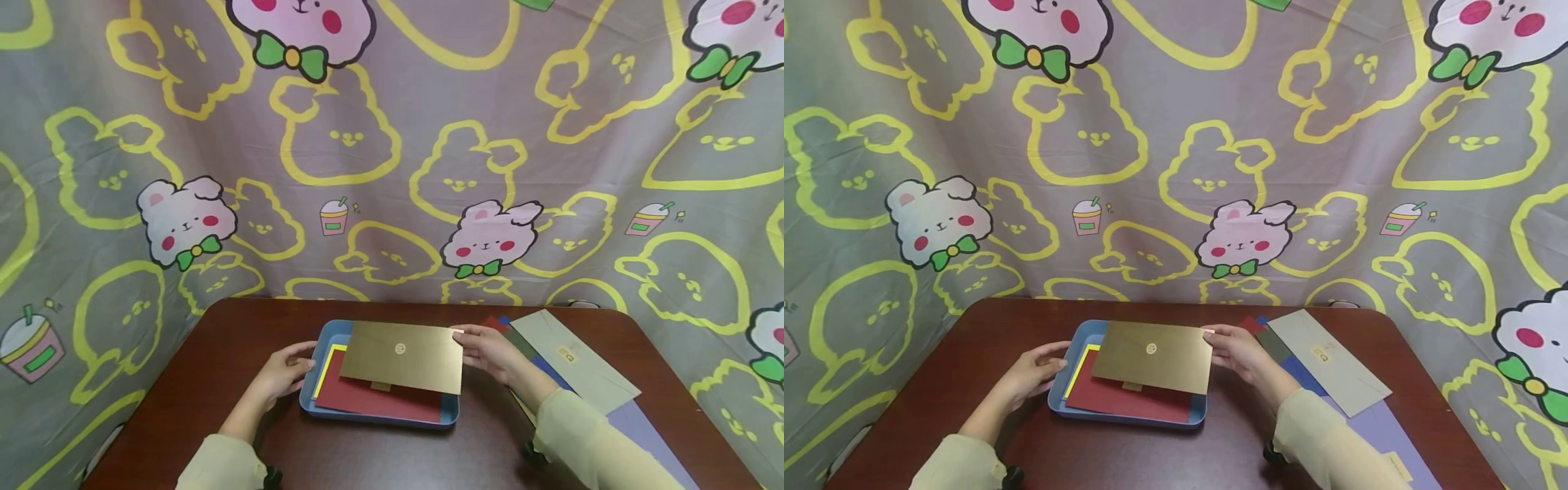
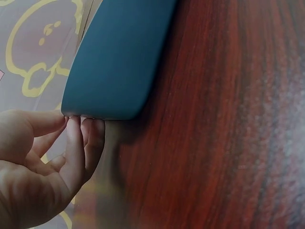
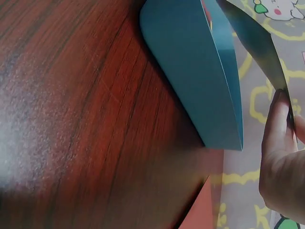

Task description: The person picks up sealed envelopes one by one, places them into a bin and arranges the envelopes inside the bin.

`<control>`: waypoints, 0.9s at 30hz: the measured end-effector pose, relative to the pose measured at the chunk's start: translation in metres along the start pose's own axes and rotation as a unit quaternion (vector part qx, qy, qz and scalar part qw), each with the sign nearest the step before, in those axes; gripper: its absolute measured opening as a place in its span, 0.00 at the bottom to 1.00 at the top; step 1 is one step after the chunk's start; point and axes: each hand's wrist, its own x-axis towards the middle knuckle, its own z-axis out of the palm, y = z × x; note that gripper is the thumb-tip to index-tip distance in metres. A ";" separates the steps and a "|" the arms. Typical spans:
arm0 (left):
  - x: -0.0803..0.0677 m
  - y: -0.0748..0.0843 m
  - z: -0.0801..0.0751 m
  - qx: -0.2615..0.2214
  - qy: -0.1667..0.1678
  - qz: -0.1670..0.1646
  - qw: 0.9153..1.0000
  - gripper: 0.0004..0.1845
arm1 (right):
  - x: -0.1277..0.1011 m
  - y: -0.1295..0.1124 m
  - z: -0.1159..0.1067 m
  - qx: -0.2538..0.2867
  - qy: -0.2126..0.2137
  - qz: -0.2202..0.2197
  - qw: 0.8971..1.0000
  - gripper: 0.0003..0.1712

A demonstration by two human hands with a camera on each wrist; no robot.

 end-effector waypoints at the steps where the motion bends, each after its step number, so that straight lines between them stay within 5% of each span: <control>1: 0.000 0.000 0.000 0.000 0.000 -0.001 1.000 0.23 | 0.001 0.000 0.002 -0.002 0.001 0.001 1.000 0.21; 10: 0.001 -0.001 0.000 -0.001 0.004 0.003 1.000 0.23 | 0.007 0.004 0.012 -0.002 -0.036 -0.001 0.999 0.18; 18: 0.000 -0.002 -0.001 -0.013 -0.008 0.009 1.000 0.24 | 0.008 -0.001 0.023 -0.125 -0.032 -0.008 0.992 0.22; 27: 0.001 -0.002 0.000 -0.018 -0.003 0.008 1.000 0.23 | 0.007 -0.005 0.027 -0.188 -0.027 -0.034 0.981 0.17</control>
